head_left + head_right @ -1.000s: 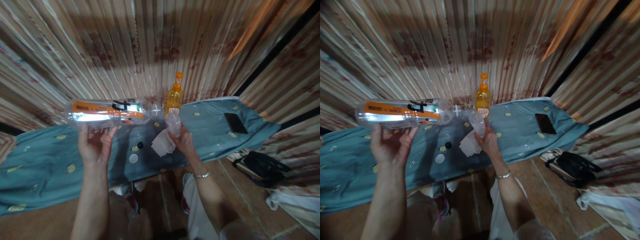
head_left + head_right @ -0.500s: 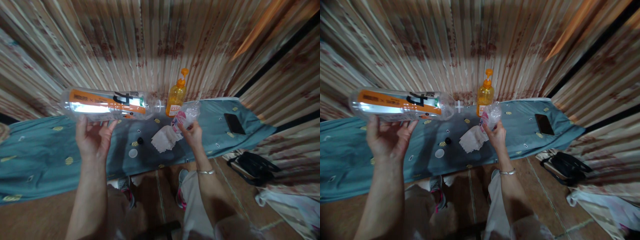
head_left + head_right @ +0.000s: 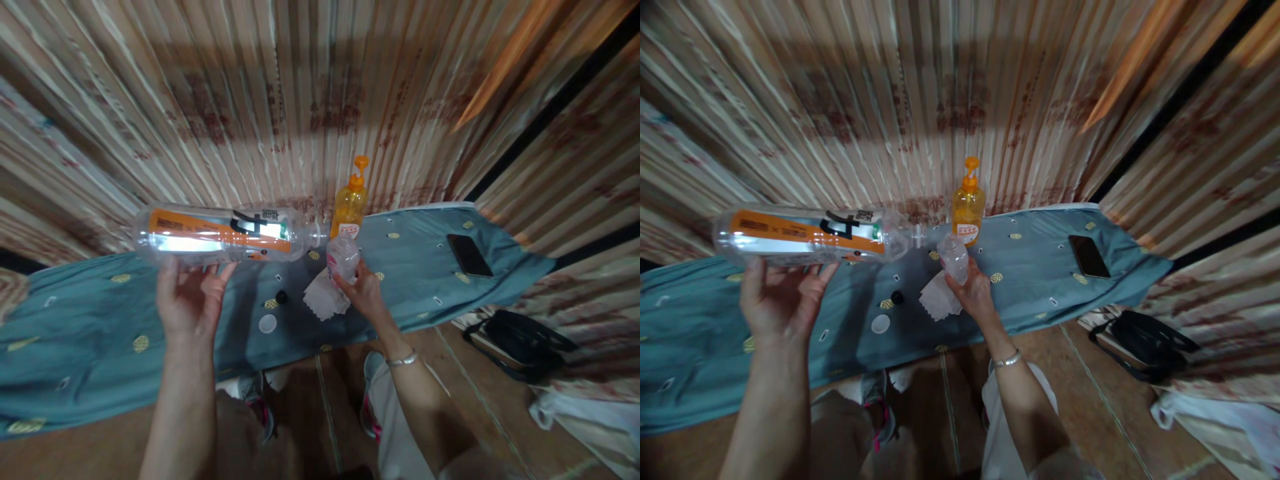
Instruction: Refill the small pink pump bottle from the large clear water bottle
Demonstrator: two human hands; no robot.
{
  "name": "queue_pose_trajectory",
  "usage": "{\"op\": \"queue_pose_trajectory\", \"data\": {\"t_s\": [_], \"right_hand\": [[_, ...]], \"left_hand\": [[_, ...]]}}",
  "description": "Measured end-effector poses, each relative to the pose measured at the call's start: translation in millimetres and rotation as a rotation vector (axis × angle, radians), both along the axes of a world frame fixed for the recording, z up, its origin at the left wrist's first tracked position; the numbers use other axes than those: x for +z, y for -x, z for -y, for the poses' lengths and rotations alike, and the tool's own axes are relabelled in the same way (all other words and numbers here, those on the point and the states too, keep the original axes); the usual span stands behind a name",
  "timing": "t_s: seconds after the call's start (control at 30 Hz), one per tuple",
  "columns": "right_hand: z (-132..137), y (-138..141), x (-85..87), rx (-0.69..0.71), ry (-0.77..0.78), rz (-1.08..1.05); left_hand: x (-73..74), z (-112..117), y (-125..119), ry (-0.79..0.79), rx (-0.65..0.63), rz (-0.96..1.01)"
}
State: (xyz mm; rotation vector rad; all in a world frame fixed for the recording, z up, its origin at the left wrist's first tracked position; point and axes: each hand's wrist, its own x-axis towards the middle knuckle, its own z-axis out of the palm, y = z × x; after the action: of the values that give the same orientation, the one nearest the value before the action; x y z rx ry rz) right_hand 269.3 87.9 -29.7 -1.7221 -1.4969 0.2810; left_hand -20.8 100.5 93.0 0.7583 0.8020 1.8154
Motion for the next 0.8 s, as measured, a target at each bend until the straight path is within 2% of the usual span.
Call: {"op": "queue_pose_trajectory", "data": {"t_s": [0.4,0.8], "right_hand": [[0,12,-2.9,0.028,0.073,0.103],[-1,14,-7.8,0.043,0.018,0.159]], "left_hand": [[-3.4,-1,-1,-0.001,0.017,-0.085],[0.3,0,-12,-0.034,0.028,-0.113]]}}
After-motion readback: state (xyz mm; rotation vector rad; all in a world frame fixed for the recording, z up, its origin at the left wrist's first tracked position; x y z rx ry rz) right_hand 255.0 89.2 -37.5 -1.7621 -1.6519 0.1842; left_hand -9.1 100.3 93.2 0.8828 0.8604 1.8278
